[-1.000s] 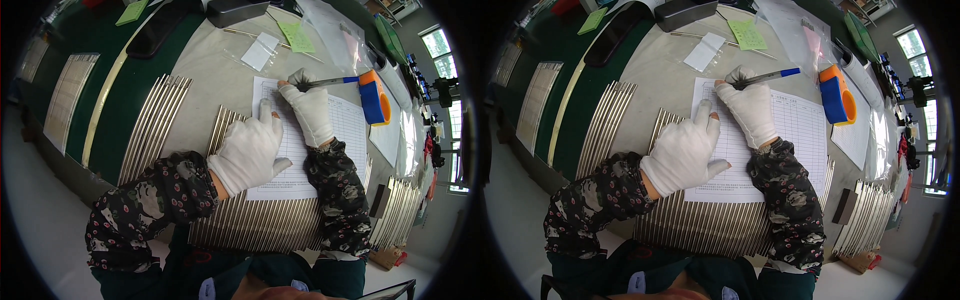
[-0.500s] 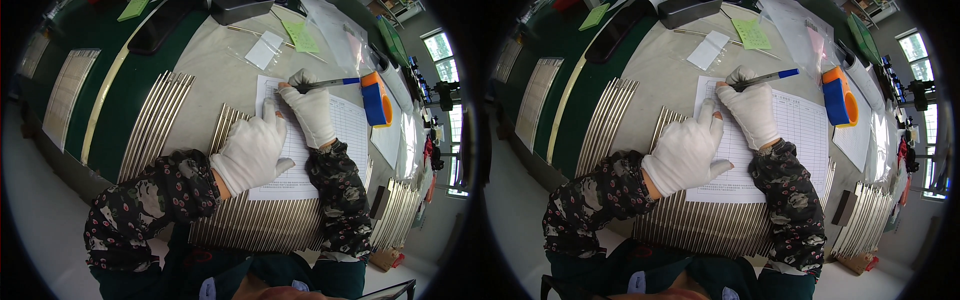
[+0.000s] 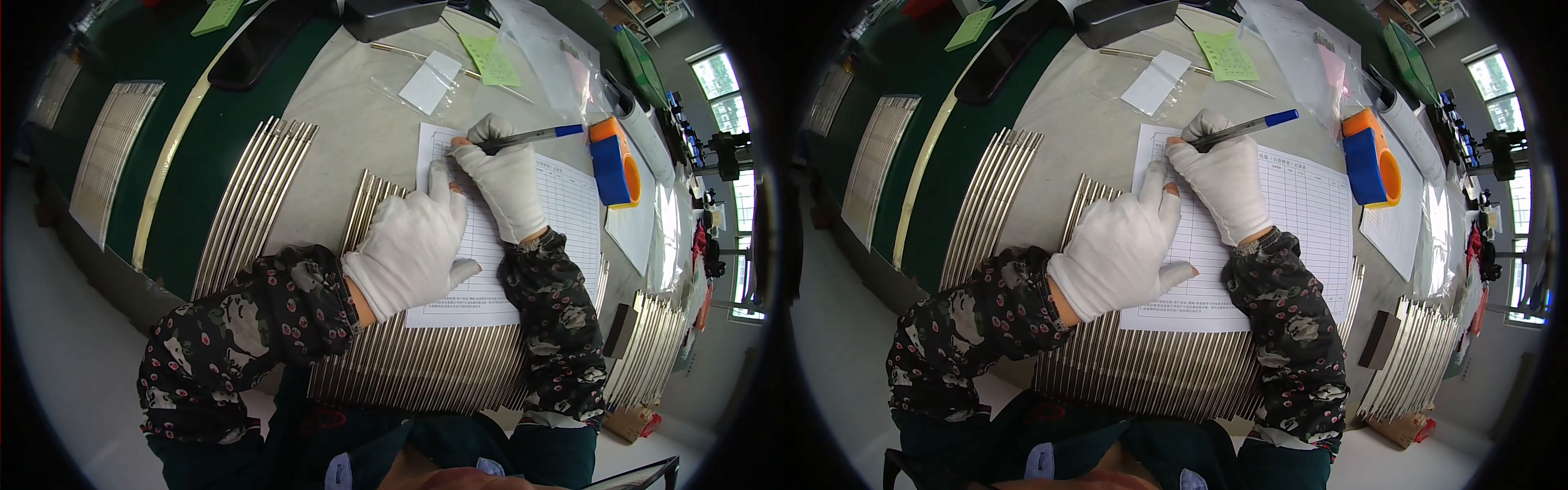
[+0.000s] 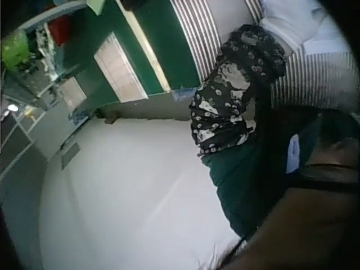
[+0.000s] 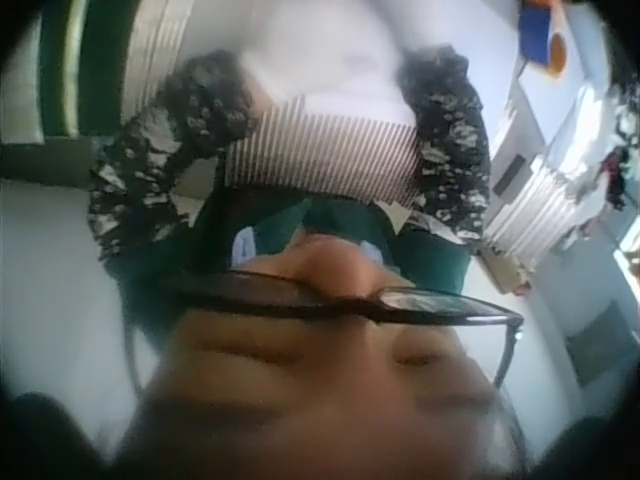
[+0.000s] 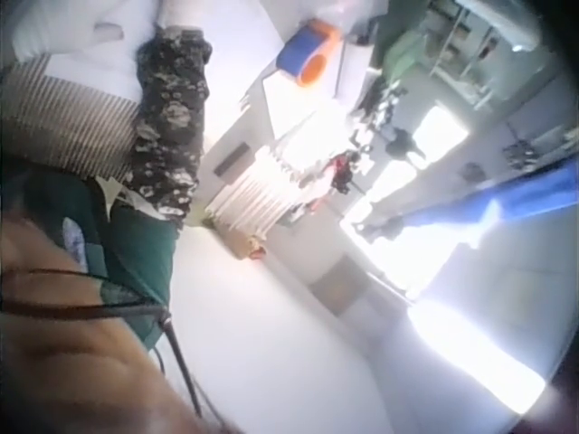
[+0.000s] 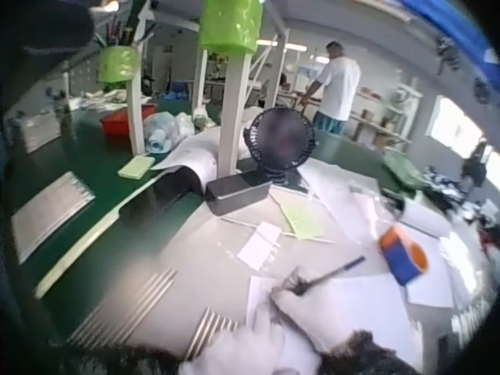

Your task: The worker is sorting, aligning, and bundling thin metal rods at a factory workbench and recording production counts on a log sheet.

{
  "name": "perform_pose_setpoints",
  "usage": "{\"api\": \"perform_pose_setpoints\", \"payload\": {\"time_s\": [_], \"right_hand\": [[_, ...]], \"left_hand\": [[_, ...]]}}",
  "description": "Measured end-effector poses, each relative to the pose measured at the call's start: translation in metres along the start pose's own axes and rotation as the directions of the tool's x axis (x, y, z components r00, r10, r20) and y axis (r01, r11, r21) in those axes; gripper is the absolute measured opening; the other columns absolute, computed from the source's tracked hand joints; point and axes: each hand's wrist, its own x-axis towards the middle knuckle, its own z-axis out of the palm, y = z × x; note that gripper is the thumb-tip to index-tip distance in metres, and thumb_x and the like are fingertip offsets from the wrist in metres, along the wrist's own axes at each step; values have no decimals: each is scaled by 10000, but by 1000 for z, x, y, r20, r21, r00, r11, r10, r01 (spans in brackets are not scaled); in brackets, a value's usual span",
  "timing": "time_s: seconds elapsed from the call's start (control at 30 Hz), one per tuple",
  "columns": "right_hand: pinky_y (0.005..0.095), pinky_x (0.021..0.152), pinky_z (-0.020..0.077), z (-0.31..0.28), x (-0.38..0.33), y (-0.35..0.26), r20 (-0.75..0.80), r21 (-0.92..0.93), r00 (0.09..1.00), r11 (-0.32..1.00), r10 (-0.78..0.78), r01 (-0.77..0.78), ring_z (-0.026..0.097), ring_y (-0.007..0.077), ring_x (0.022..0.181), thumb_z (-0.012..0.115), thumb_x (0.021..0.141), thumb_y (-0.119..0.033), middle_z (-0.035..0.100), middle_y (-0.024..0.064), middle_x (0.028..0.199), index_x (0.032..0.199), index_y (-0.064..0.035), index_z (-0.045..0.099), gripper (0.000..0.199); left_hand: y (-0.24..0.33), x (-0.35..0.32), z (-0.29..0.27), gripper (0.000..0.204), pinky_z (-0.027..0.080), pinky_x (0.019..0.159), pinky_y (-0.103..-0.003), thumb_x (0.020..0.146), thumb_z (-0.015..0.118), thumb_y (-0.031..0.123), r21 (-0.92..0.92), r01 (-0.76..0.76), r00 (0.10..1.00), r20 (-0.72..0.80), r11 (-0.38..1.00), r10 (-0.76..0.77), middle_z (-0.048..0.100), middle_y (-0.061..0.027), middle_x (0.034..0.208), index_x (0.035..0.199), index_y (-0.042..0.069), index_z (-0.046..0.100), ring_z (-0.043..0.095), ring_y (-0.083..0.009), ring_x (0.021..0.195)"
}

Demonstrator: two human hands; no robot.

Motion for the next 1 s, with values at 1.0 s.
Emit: {"api": "perform_pose_setpoints", "payload": {"time_s": [1.0], "right_hand": [[199, 528, 331, 2, -3, -2, -16, -13, 999, 999, 49, -50, 364, 38, 598, 619, 771, -27, 436, -46, 626, 677, -37, 480, 168]], "left_hand": [[-2, -3, 0, 704, 504, 542, -298, 598, 736, 396, -19, -6, 1000, -6, 1000, 6, 466, -308, 1131, 1030, -111, 509, 607, -236, 647]]}}
